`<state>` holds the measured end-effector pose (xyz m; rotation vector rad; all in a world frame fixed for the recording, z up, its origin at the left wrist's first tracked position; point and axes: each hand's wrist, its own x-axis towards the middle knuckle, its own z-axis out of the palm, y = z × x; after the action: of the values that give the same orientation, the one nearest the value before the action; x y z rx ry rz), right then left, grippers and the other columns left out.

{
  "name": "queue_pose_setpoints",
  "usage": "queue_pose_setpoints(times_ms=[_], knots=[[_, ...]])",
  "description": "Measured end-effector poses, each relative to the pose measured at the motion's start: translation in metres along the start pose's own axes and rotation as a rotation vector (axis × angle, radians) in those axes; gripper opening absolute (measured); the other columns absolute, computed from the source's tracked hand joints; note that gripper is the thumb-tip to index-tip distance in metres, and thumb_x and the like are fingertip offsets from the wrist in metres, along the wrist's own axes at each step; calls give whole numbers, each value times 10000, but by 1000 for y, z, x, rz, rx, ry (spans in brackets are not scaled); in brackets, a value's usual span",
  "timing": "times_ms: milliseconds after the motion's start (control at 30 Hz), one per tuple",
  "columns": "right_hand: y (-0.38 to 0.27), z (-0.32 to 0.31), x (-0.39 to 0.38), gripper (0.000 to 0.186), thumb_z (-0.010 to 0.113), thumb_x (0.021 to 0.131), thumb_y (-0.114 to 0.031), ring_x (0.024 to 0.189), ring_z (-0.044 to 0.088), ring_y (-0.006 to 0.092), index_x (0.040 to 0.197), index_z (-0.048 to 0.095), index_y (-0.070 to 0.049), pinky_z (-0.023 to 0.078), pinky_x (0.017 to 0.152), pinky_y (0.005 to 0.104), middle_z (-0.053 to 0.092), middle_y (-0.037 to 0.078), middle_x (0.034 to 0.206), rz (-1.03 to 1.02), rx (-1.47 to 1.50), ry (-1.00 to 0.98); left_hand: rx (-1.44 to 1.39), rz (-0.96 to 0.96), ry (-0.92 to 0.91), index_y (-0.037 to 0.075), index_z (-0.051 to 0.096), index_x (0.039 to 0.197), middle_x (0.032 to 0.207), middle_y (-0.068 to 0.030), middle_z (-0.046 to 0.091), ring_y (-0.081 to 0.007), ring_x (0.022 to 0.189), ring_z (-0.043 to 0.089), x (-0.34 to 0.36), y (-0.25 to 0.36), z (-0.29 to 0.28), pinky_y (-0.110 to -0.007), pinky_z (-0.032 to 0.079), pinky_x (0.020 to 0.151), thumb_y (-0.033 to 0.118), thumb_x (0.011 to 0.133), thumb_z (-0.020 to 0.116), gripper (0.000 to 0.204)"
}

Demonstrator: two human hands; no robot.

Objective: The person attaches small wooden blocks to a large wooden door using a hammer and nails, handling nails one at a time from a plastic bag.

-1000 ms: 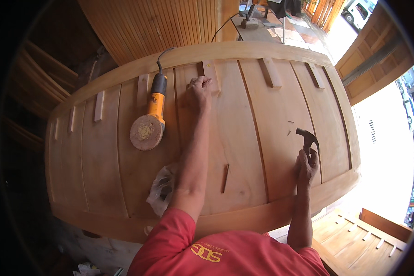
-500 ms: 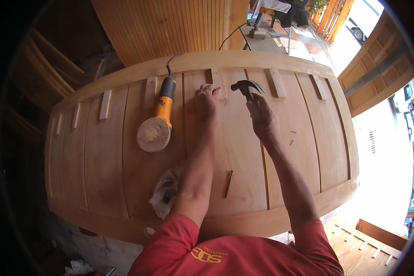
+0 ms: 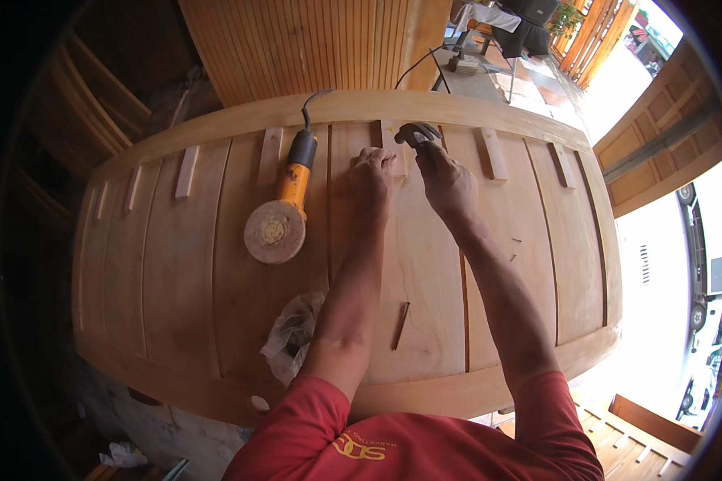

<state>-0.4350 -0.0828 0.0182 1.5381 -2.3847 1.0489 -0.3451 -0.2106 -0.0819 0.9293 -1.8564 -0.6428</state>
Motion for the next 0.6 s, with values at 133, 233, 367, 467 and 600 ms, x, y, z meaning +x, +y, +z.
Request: queue_pose_setpoints(times_ms=[133,233,367,467,600], knots=[[-13,2,-4,273,596,1031,-336,825,715,433,1258,667,-201,560,710,540,743,188,919,21,39,41,-57,-33,4,92,784,966,1067,-72,734,-307,1002,669,3,-13,7,-411,566,858,158,887,777,103],[-1,7,-8,274,604,1028,-331,828,714,433,1250,667,-182,560,716,537,740,191,914,98,-78,-114,4,6,-9,91,760,949,1035,-94,726,-325,996,662,-2,1,-1,-433,562,844,149,885,775,88],[-11,-8,0,274,611,1026,-319,838,715,426,1245,670,-166,565,722,524,738,194,918,19,26,60,153,8,63,78,715,922,977,-129,703,-365,965,648,-15,24,-26,-473,543,846,118,885,759,71],[-21,-14,2,266,625,1021,-308,839,718,415,1240,683,-170,571,718,510,739,189,924,-43,66,171,196,-4,26,71,692,899,965,-139,690,-381,958,640,-22,30,-38,-488,532,858,108,878,756,76],[-7,2,-2,254,658,1007,-282,830,722,401,1228,699,-163,577,710,492,737,187,905,51,-98,-21,149,-14,38,65,685,879,967,-137,685,-380,967,635,-18,25,-33,-488,528,870,110,861,767,96]])
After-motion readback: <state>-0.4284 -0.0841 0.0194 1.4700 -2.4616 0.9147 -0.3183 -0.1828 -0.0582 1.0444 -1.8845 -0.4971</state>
